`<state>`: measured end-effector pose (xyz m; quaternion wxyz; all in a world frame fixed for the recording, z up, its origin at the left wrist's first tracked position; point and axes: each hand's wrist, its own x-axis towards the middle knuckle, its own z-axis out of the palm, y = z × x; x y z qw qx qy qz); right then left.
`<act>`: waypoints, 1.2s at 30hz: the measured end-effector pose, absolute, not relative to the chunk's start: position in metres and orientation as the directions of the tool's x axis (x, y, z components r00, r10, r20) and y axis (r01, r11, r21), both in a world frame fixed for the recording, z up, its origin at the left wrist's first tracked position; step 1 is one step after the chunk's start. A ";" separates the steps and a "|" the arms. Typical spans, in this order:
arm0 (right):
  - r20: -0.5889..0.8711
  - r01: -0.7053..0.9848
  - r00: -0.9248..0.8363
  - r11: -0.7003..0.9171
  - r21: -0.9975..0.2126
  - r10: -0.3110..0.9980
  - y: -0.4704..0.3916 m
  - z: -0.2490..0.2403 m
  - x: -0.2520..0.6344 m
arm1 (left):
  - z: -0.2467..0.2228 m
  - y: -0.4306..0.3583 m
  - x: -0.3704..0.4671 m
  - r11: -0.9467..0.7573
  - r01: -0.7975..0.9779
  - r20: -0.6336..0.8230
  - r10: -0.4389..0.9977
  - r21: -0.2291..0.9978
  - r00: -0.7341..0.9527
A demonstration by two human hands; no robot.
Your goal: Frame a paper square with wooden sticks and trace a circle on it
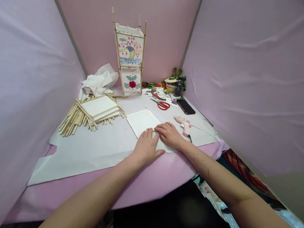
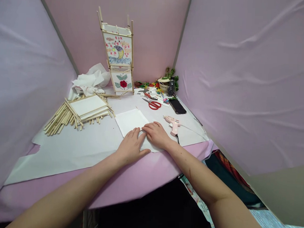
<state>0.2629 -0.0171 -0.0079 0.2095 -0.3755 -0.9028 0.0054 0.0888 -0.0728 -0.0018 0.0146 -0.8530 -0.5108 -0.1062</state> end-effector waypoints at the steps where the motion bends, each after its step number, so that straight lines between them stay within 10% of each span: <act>1: 0.364 0.690 -0.621 0.705 -0.167 0.694 -0.017 -0.007 0.263 | -0.002 -0.075 0.089 -0.458 0.885 0.187 0.879 0.084 0.438; 36: 0.424 0.726 -0.524 0.648 -0.231 0.739 -0.031 0.001 0.268 | 0.005 -0.101 0.080 -0.268 0.963 0.372 0.896 0.022 0.241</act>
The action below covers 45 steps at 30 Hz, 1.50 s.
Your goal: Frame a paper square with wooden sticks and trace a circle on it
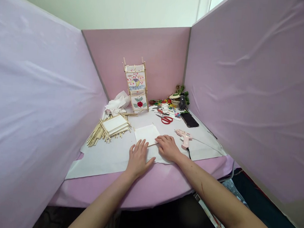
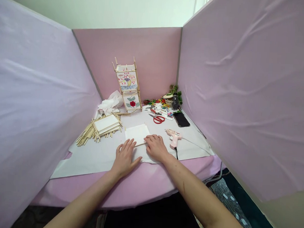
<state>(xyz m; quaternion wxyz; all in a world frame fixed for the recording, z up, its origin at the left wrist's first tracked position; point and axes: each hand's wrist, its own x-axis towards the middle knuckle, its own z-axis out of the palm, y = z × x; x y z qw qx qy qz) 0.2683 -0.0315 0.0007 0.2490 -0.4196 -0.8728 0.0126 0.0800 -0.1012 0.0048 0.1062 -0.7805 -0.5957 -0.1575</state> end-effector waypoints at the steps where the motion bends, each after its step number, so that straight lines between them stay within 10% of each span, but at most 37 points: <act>1: 0.423 0.712 -0.546 0.667 -0.221 0.723 -0.032 0.002 0.268 | 0.005 -0.097 0.084 -0.301 0.953 0.361 0.891 0.018 0.275; 31: 0.448 0.799 -0.390 0.538 -0.271 0.805 -0.036 0.000 0.262 | -0.003 -0.093 0.076 -0.259 0.945 0.401 0.901 0.198 0.163; 45: 0.368 0.790 -0.172 0.351 -0.502 0.914 -0.020 -0.007 0.268 | -0.002 -0.075 0.050 -0.070 0.703 0.305 0.928 0.707 -0.214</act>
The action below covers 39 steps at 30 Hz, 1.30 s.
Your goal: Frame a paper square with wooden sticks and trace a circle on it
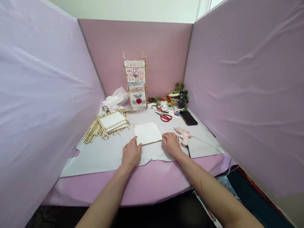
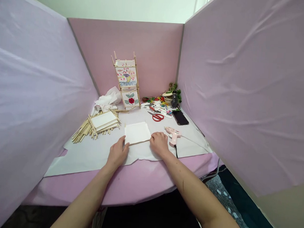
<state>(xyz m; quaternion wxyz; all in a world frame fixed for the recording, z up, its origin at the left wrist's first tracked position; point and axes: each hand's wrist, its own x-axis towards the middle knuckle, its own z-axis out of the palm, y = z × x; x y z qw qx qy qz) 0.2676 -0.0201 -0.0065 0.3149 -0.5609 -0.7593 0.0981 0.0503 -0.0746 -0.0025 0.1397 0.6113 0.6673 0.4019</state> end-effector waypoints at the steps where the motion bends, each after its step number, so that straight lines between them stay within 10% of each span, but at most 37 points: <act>1: 0.362 0.775 -0.182 0.360 -0.519 0.914 -0.020 -0.007 0.269 | -0.002 -0.073 0.048 -0.072 0.647 0.287 0.929 0.759 -0.234; 7: 0.363 0.683 -0.249 0.429 -0.591 0.898 -0.017 -0.008 0.273 | 0.004 -0.068 0.043 -0.112 0.188 0.176 0.914 0.976 -0.365; 18: 0.483 0.479 -0.401 0.628 -0.613 0.778 -0.023 -0.003 0.270 | 0.013 -0.052 0.046 -0.048 -0.261 -0.085 0.875 0.964 -0.476; 31: 0.820 0.474 -0.163 0.773 -0.422 0.548 -0.042 0.081 0.275 | 0.152 -0.051 0.018 0.055 0.160 -0.068 0.995 0.986 0.077; 34: 0.710 0.478 -0.359 0.773 -0.417 0.606 -0.048 0.137 0.268 | 0.180 -0.056 0.034 0.042 0.307 -0.118 0.965 0.951 0.233; 39: 0.186 0.356 -0.712 0.576 -0.736 0.677 -0.028 0.164 0.265 | 0.193 -0.056 0.067 -0.001 0.397 -0.137 0.937 0.918 0.320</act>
